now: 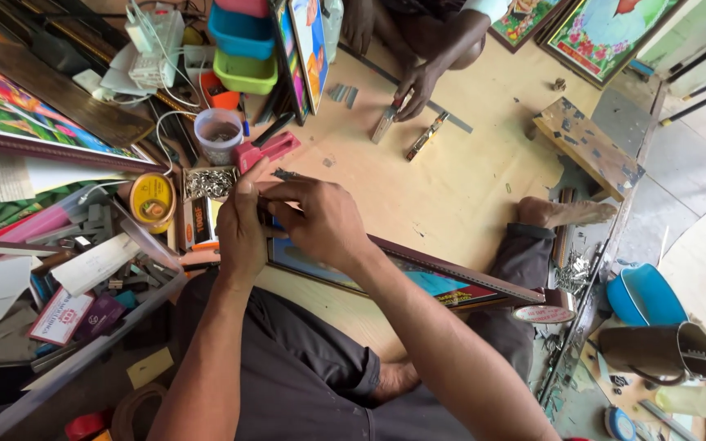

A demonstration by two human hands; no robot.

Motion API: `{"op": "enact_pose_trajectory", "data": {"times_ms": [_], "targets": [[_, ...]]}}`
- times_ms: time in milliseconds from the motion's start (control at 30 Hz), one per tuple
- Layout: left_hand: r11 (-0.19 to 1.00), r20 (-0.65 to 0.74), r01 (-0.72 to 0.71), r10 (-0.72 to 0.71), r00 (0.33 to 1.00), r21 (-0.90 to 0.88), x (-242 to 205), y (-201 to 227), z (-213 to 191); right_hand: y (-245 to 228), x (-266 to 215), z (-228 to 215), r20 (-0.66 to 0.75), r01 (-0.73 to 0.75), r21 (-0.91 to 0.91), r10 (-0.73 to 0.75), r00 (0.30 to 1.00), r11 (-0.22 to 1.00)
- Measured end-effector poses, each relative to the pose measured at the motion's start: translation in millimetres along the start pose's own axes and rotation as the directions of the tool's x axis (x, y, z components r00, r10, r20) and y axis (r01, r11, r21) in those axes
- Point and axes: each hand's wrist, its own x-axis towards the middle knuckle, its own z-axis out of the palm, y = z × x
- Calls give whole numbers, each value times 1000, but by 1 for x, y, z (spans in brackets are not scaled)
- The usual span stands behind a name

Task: The recorder is assembling and taping a picture frame.

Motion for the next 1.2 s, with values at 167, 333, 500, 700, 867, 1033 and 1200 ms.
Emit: {"op": "enact_pose_trajectory", "data": {"times_ms": [167, 333, 500, 700, 867, 1033, 1200], "targets": [[958, 6, -267, 268, 963, 108, 3, -19, -6, -6, 6, 0, 86, 175, -63, -169, 982, 983], [972, 72, -237, 236, 969, 0, -1, 7, -2, -16, 4, -5, 140, 125, -132, -107, 984, 983], [978, -38, -74, 67, 997, -197, -6, 10, 2, -9, -9, 6, -11, 215, -279, -227, 974, 936], [988, -125, -133, 122, 985, -83, 5, -19, -3, 3, -27, 27, -140, 132, -605, -269, 953, 785], [965, -126, -258, 251, 960, -41, 19, -34, -4, 19, -32, 29, -135, 234, -773, -514, 847, 589], [986, -119, -138, 127, 985, -94, 22, -8, 5, 35, -46, 13, -164, 186, -808, -518, 840, 559], [958, -190, -204, 243, 951, 202, 59, -107, -28, 81, -81, -25, -161, 217, -769, -510, 845, 601]]}}
